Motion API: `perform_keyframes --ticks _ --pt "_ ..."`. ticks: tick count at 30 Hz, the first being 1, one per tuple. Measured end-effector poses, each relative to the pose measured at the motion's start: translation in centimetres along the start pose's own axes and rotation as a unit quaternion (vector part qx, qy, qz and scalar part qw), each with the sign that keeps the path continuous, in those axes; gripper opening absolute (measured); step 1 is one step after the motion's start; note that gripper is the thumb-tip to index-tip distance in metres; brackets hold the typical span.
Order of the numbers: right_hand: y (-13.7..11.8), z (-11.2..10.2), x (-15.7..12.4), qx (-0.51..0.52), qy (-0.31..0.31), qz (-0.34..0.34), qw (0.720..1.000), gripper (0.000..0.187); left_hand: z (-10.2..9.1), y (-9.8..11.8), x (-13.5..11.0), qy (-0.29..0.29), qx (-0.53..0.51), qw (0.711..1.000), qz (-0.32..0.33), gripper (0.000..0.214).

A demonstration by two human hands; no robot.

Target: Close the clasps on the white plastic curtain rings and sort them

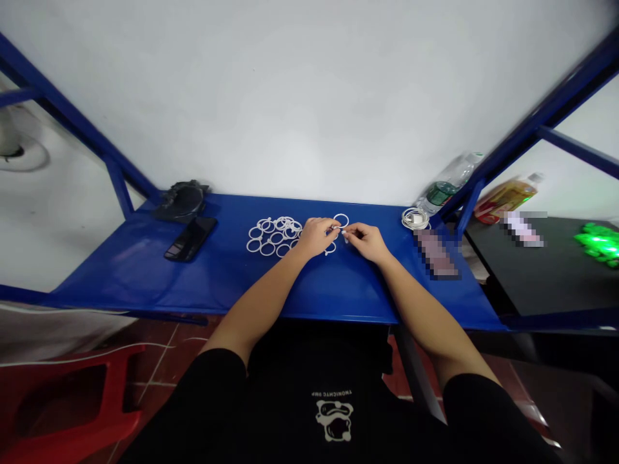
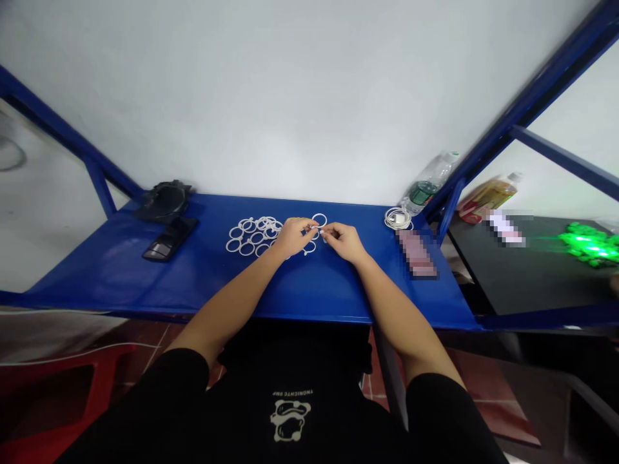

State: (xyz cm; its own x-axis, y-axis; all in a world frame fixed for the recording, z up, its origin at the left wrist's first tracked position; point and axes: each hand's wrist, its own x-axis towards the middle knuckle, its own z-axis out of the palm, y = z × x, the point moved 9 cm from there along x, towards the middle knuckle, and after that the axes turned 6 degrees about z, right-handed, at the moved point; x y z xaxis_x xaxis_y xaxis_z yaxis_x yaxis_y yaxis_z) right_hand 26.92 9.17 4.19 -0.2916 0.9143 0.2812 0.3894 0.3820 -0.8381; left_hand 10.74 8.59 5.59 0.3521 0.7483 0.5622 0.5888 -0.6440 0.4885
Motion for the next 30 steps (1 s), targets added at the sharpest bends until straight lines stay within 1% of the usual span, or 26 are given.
perform_keyframes --ticks 5,8,11,15,18,24,30 --pt "0.5 0.2 0.2 0.058 -0.001 0.034 0.998 0.038 -0.1 -0.2 0.0 0.032 -0.087 0.996 -0.013 0.032" --pt "0.9 0.1 0.4 0.093 0.005 0.060 0.994 0.043 -0.1 -0.4 -0.1 0.044 -0.137 0.989 -0.036 0.037" --pt "1.2 0.2 0.5 0.123 0.004 0.077 0.989 0.048 -0.1 -0.6 -0.2 0.051 -0.173 0.982 -0.056 0.036" --pt "1.3 0.7 0.6 0.153 -0.020 0.079 0.985 0.052 0.1 -1.0 -0.3 0.052 -0.193 0.977 -0.074 0.034" --pt "1.3 0.8 0.6 0.172 -0.027 0.081 0.981 0.055 0.4 -1.6 -0.4 0.051 -0.208 0.972 -0.093 0.033" --pt "1.3 1.1 0.8 0.187 -0.020 0.086 0.978 0.059 0.9 -2.6 -0.3 0.047 -0.216 0.970 -0.098 0.030" --pt "0.9 1.4 0.9 0.183 0.004 0.080 0.980 0.057 0.5 -2.7 -0.3 0.059 -0.203 0.971 -0.111 0.029"
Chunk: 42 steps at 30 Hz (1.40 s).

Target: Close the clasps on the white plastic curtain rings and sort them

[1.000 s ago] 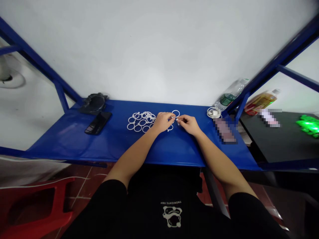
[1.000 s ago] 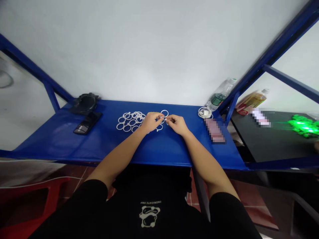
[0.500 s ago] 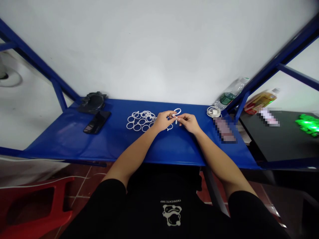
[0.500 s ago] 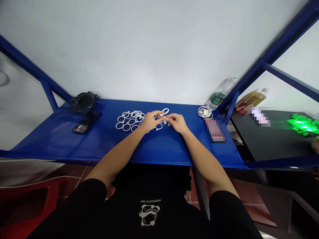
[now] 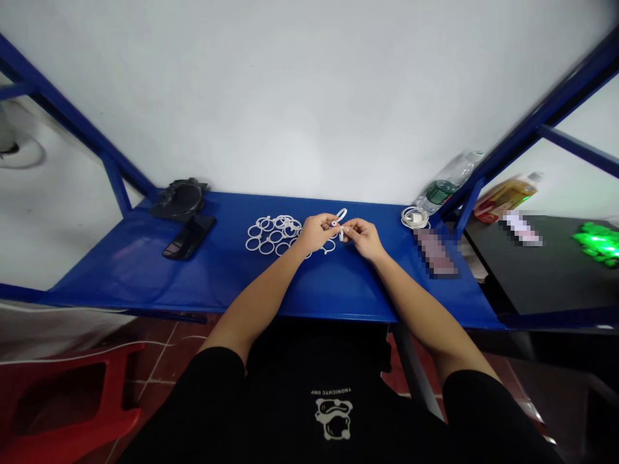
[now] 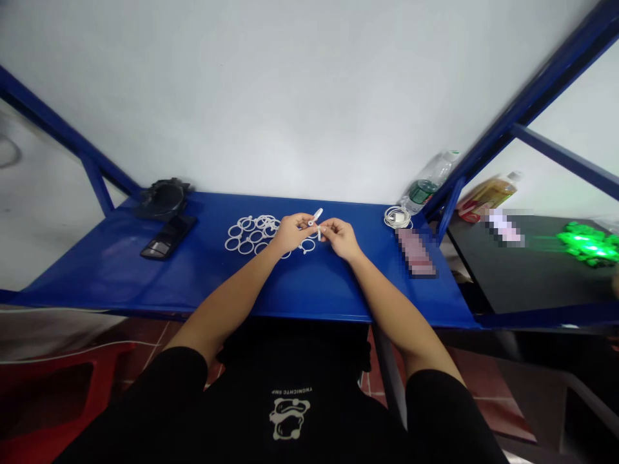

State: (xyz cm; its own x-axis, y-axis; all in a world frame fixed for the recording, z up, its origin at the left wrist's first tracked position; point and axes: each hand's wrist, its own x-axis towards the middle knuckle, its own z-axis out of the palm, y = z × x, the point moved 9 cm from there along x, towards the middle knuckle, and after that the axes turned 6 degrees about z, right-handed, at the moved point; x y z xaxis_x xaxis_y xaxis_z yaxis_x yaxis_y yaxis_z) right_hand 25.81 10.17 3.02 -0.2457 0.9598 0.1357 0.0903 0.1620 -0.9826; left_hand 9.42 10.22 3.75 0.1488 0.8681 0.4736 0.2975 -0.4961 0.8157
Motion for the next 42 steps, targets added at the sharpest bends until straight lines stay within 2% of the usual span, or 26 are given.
perform_keyframes --ticks 3,7,9,12,19,25,29,33,38,42 --pt "-0.5 -0.2 -0.3 -0.021 0.025 -0.013 0.999 0.051 -0.3 0.7 0.1 0.013 0.010 1.000 0.012 0.027" --pt "-2.0 -0.6 -1.1 -0.135 0.065 -0.077 0.986 0.038 -0.9 1.6 0.1 0.016 0.009 0.998 0.054 0.029" --pt "-2.5 -0.4 -1.4 -0.187 0.057 -0.101 0.975 0.032 -1.2 1.6 0.1 0.013 0.008 0.998 0.059 0.030" --pt "-2.4 -0.2 -1.5 -0.209 0.041 -0.104 0.971 0.030 -1.3 1.7 -0.1 0.005 0.015 0.999 0.051 0.029" --pt "-2.0 -0.7 -1.4 -0.183 0.048 -0.091 0.978 0.038 -0.5 3.3 -0.5 -0.034 0.070 0.994 0.074 0.042" --pt "-1.6 -0.9 -1.2 -0.159 0.039 -0.085 0.983 0.046 -0.5 3.4 -0.3 -0.021 0.125 0.986 0.104 0.013" --pt "-0.6 -1.5 -0.3 -0.045 0.033 -0.027 0.998 0.062 -0.4 3.9 -0.3 -0.032 0.163 0.978 0.125 0.012" --pt "0.4 -1.8 0.3 0.066 0.023 0.042 0.997 0.078 0.2 4.3 -0.5 -0.071 0.170 0.973 0.142 0.016" --pt "0.9 -1.2 0.2 0.048 -0.007 0.065 0.997 0.062 0.3 4.7 -0.6 -0.065 0.172 0.969 0.164 0.019" --pt "0.6 -0.7 0.0 0.010 -0.005 0.033 0.999 0.050 0.1 4.7 -0.6 -0.046 0.150 0.973 0.169 0.017"
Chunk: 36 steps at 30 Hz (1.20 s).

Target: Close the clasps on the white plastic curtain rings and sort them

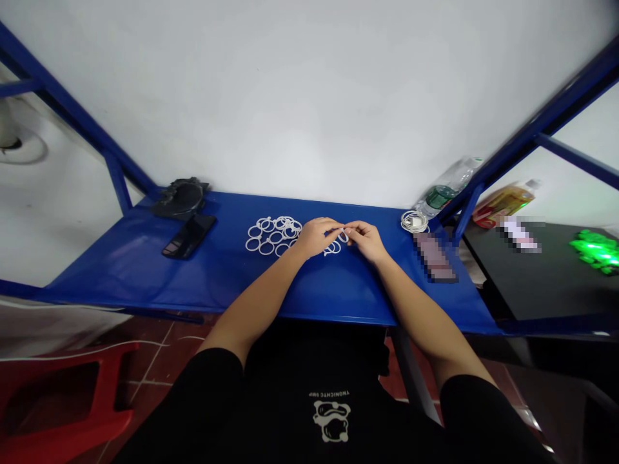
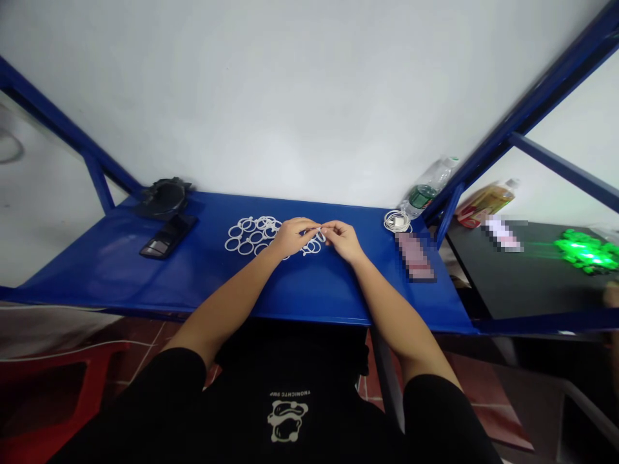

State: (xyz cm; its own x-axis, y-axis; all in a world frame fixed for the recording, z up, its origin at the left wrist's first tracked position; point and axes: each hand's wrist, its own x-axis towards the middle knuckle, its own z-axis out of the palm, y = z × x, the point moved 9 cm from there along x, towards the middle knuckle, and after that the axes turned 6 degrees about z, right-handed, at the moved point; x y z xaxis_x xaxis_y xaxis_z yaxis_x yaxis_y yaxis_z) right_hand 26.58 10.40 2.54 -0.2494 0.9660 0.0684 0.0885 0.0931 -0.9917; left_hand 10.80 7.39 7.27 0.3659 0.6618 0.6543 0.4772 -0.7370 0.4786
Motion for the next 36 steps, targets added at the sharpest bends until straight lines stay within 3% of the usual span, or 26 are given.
perform_keyframes --ticks 4,7,13,23,26,29,32,34,36 --pt "-0.8 -0.3 -0.6 -0.057 0.041 -0.049 0.996 0.043 0.1 -0.5 -0.2 0.009 -0.005 1.000 -0.029 0.014" --pt "-1.5 -0.5 -1.1 -0.112 0.067 -0.080 0.988 0.038 0.0 -0.9 -0.3 0.027 -0.029 0.998 -0.053 0.029" --pt "-2.0 -0.2 -1.3 -0.148 0.058 -0.096 0.983 0.036 -0.2 -1.0 -0.4 0.040 -0.076 0.992 -0.089 0.045" --pt "-2.4 0.9 -1.4 -0.163 0.020 -0.103 0.981 0.035 -0.2 -1.1 -0.3 0.024 -0.072 0.992 -0.098 0.030" --pt "-2.7 0.7 -1.5 -0.184 0.043 -0.125 0.974 0.032 -0.3 -1.1 -0.2 0.020 -0.047 0.995 -0.087 0.015" --pt "-3.0 0.2 -1.6 -0.234 0.081 -0.158 0.956 0.031 -0.6 -1.1 0.2 -0.025 0.014 0.998 -0.056 0.012" --pt "-2.8 -0.2 -1.4 -0.263 0.082 -0.173 0.946 0.036 -2.5 -2.4 0.5 -0.058 0.083 0.993 -0.058 0.036" --pt "-2.5 -0.3 -1.0 -0.273 0.070 -0.175 0.943 0.042 -5.9 -5.2 0.0 -0.009 0.146 0.980 -0.138 0.045" --pt "-2.2 -0.2 -0.8 -0.296 0.052 -0.175 0.938 0.052 -9.5 -8.4 -1.4 0.032 0.213 0.946 -0.241 0.046"
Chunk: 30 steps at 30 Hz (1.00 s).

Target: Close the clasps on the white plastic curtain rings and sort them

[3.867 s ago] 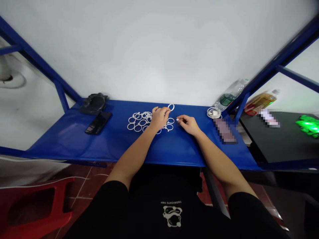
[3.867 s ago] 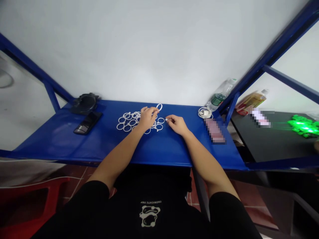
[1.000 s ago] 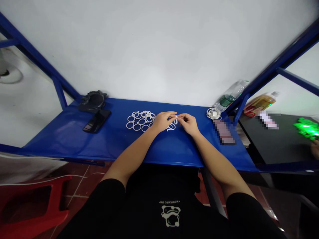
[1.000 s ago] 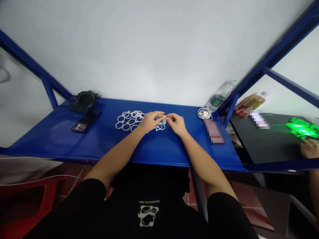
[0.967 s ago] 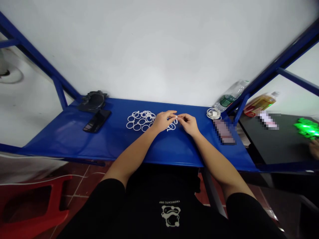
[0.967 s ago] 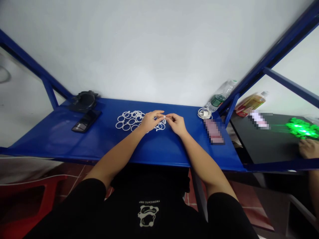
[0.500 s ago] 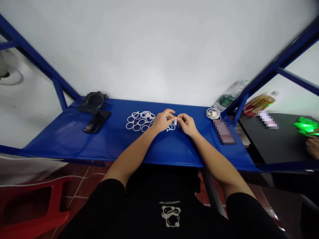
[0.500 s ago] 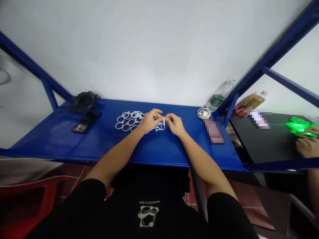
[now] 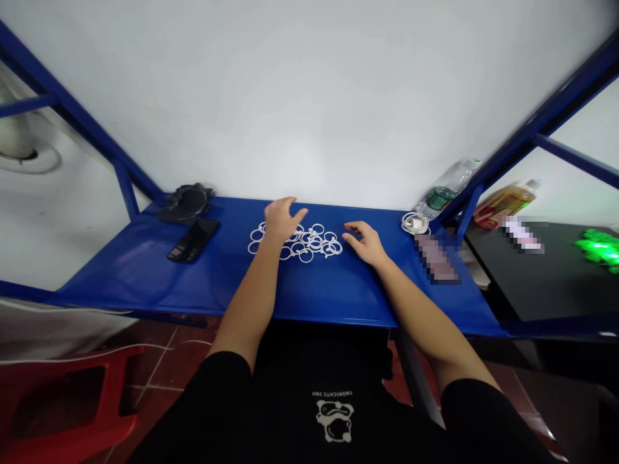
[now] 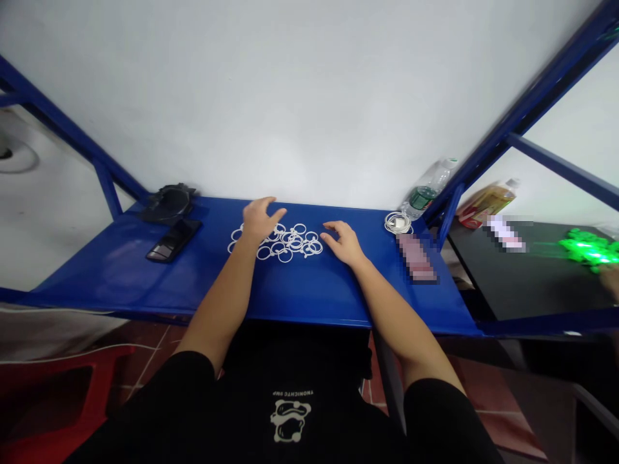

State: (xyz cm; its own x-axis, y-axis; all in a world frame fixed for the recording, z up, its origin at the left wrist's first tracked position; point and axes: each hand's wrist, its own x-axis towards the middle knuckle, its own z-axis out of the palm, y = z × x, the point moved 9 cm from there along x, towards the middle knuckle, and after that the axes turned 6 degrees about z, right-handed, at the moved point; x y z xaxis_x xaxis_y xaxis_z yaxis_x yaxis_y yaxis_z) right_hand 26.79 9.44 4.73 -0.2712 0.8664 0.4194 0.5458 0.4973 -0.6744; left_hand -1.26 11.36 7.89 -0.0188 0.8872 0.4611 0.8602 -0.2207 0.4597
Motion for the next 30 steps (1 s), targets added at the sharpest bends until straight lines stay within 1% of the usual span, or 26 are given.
perform_keyframes --ticks 2,4,5,7,9,11,14,17,19,21,22,23,24,25,27,28,30 --pt "-0.2 0.7 0.0 -0.025 -0.037 -0.015 0.999 0.064 -0.9 -4.5 0.0 -0.007 0.060 0.993 -0.106 0.051" --pt "-0.8 1.6 -0.3 -0.043 -0.085 -0.035 0.995 0.076 -0.7 -8.1 -0.6 -0.045 0.095 0.976 -0.191 0.061" --pt "-1.1 2.2 -0.5 -0.051 -0.110 -0.044 0.992 0.083 -0.1 -9.3 -1.0 -0.073 0.104 0.968 -0.218 0.066" --pt "-1.6 3.4 -1.0 -0.074 -0.157 -0.054 0.983 0.093 1.2 -10.4 -1.5 -0.119 0.114 0.957 -0.240 0.072" --pt "-1.8 4.6 -1.6 -0.108 -0.199 -0.051 0.973 0.102 2.6 -10.1 -1.7 -0.134 0.115 0.955 -0.237 0.077" --pt "-1.9 5.6 -2.1 -0.141 -0.233 -0.046 0.961 0.108 4.0 -8.6 -1.7 -0.131 0.098 0.962 -0.219 0.077" --pt "-2.5 6.6 -2.6 -0.176 -0.258 -0.053 0.948 0.113 6.1 -5.0 -1.5 -0.110 0.035 0.977 -0.180 0.070" --pt "-2.7 7.0 -2.6 -0.194 -0.263 -0.056 0.943 0.115 7.5 -1.1 -1.2 -0.064 -0.092 0.986 -0.121 0.060" --pt "-2.5 7.0 -2.5 -0.200 -0.266 -0.047 0.942 0.116 7.6 0.4 -0.9 -0.035 -0.181 0.979 -0.089 0.055" --pt "-2.0 7.0 -2.4 -0.201 -0.269 -0.033 0.941 0.115 6.6 0.7 -0.7 -0.020 -0.224 0.972 -0.067 0.053" --pt "-1.9 6.9 -2.3 -0.201 -0.270 -0.027 0.941 0.113 5.9 0.6 -0.6 -0.026 -0.225 0.972 -0.057 0.053" --pt "-1.7 6.8 -2.3 -0.202 -0.270 -0.022 0.941 0.112 5.2 0.4 -0.5 -0.048 -0.218 0.974 -0.042 0.056" --pt "-1.5 6.8 -2.3 -0.204 -0.271 -0.017 0.941 0.111 4.7 0.2 -0.5 -0.088 -0.198 0.976 -0.023 0.062" --pt "-1.4 6.6 -2.2 -0.207 -0.270 -0.013 0.940 0.111 4.2 -0.2 -0.7 -0.136 -0.166 0.977 -0.010 0.073" --pt "-1.4 6.3 -2.2 -0.212 -0.266 -0.007 0.940 0.110 3.6 -1.1 -1.6 -0.240 -0.091 0.966 0.009 0.103" --pt "-1.5 6.1 -2.2 -0.213 -0.262 -0.005 0.941 0.111 3.4 -1.5 -2.0 -0.280 -0.059 0.958 0.014 0.115" --pt "-1.9 5.9 -2.3 -0.212 -0.252 -0.008 0.944 0.115 3.4 -2.3 -2.8 -0.327 -0.005 0.945 0.011 0.129"
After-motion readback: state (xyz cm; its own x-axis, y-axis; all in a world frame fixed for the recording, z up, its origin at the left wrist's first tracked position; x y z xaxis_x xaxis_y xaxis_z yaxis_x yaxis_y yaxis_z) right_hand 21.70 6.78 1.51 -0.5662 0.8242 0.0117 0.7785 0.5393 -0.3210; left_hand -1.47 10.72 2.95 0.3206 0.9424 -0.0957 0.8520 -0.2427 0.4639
